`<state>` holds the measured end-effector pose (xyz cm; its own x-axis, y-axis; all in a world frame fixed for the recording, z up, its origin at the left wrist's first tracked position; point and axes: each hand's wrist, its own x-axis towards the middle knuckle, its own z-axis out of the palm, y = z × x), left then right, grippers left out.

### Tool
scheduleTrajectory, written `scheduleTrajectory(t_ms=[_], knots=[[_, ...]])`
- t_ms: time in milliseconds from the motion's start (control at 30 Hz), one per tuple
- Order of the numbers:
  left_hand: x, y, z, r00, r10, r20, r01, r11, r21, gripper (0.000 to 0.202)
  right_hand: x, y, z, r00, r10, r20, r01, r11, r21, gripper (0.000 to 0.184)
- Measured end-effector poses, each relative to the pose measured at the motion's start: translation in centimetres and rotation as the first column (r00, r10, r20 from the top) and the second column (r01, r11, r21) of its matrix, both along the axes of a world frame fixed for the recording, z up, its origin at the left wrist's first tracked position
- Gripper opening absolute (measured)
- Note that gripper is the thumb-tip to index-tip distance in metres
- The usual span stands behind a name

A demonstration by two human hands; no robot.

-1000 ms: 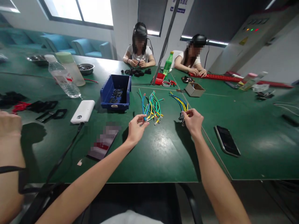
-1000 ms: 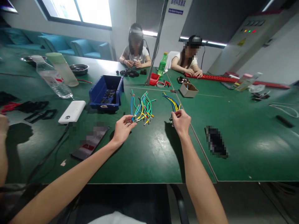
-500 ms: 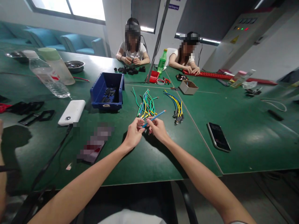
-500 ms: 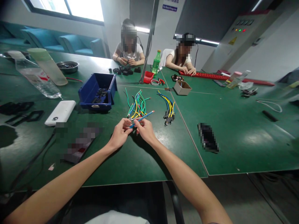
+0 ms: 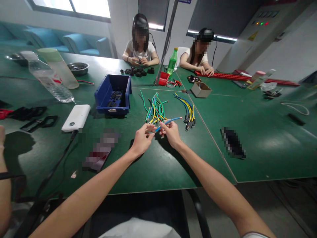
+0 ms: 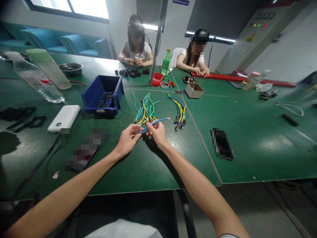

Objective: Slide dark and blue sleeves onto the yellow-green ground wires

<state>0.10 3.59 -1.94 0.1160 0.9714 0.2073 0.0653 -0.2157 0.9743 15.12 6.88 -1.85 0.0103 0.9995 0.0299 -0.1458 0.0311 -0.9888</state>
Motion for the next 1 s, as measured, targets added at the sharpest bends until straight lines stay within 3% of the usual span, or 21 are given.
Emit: scheduleTrajectory(t_ms=[167,333,600,833,900,1000], knots=[[-0.1,-0.1,0.2,0.997,0.054,-0.055,-0.053,0.998,0.024,0.03,-0.5,-0.2,0.1,0.996,-0.077,0.038,0.076,0.996,0.049,0.035],[-0.7,-0.4,0.8,0.969,0.176,-0.176,-0.156,0.98,0.119,0.023,-0.1,-0.3,0.3,0.993,-0.068,-0.102,0.073,0.996,0.05,0.039],[-2.7,0.0,3.5,0.849,0.329,-0.413,-0.189,0.92,0.344,0.012,0.6,0.4,0.1,0.954,-0.11,-0.278,0.117,0.993,0.008,0.036],[-8.0,4.3,6.4,0.667,0.666,-0.335,-0.493,0.731,0.471,0.014,1.0,0.6,-0.4,0.939,-0.18,-0.291,0.179,0.983,-0.031,0.04],[-9.9,6.2,6.6,0.616,0.69,-0.38,-0.504,0.716,0.482,0.017,1.1,0.7,-0.4,0.938,-0.194,-0.289,0.189,0.981,-0.043,0.044],[-12.5,9.2,6.5,0.543,0.652,-0.529,-0.476,0.758,0.446,0.023,1.1,0.7,-0.4,0.944,-0.186,-0.272,0.179,0.983,-0.05,0.049]])
